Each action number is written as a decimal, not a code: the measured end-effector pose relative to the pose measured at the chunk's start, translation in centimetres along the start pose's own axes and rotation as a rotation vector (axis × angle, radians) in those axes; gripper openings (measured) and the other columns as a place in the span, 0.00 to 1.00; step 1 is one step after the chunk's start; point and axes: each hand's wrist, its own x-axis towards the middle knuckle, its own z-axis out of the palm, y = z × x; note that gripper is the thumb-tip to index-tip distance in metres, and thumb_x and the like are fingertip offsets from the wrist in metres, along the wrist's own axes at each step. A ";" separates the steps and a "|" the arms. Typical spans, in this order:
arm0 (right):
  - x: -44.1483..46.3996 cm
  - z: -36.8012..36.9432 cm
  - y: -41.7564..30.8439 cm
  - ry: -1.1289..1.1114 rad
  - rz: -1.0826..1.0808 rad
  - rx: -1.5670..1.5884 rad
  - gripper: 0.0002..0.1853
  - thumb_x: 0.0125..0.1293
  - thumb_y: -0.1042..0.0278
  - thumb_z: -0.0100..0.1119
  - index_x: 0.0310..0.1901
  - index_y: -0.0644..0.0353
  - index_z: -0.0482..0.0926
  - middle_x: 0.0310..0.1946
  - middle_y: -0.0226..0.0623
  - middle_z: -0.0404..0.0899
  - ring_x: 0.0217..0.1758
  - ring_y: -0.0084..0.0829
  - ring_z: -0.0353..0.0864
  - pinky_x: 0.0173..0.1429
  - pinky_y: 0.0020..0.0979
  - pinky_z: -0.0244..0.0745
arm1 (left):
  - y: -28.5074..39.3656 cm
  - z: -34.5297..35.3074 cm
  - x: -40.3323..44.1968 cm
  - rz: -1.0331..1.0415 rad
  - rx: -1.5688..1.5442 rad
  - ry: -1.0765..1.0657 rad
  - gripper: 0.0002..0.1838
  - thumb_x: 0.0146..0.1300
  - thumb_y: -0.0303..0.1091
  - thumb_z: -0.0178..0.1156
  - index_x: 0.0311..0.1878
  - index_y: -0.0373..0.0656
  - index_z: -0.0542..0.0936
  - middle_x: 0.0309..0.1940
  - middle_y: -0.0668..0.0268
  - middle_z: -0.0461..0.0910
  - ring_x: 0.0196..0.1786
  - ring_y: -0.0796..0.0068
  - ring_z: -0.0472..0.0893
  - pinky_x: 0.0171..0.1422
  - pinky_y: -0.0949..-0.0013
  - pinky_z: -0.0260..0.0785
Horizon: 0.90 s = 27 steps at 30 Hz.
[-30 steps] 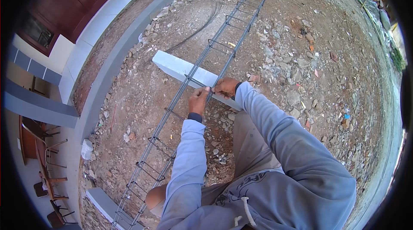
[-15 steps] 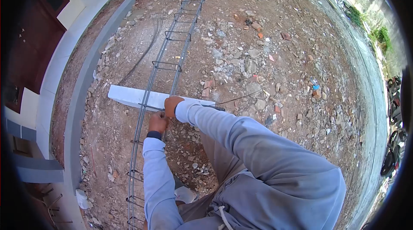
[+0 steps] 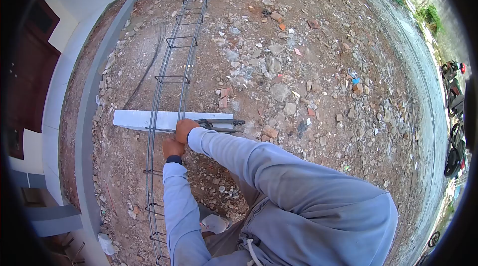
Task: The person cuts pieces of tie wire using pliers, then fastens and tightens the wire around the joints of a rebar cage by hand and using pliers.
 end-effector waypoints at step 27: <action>-0.2 1.7 1.6 0.153 0.084 0.084 0.18 0.59 0.55 0.57 0.31 0.65 0.82 0.33 0.52 0.81 0.40 0.51 0.80 0.47 0.43 0.75 | -1.2 0.6 1.2 -0.400 -1.247 -0.006 0.06 0.53 0.29 0.62 0.29 0.35 0.81 0.25 0.63 0.81 0.24 0.73 0.79 0.25 0.71 0.69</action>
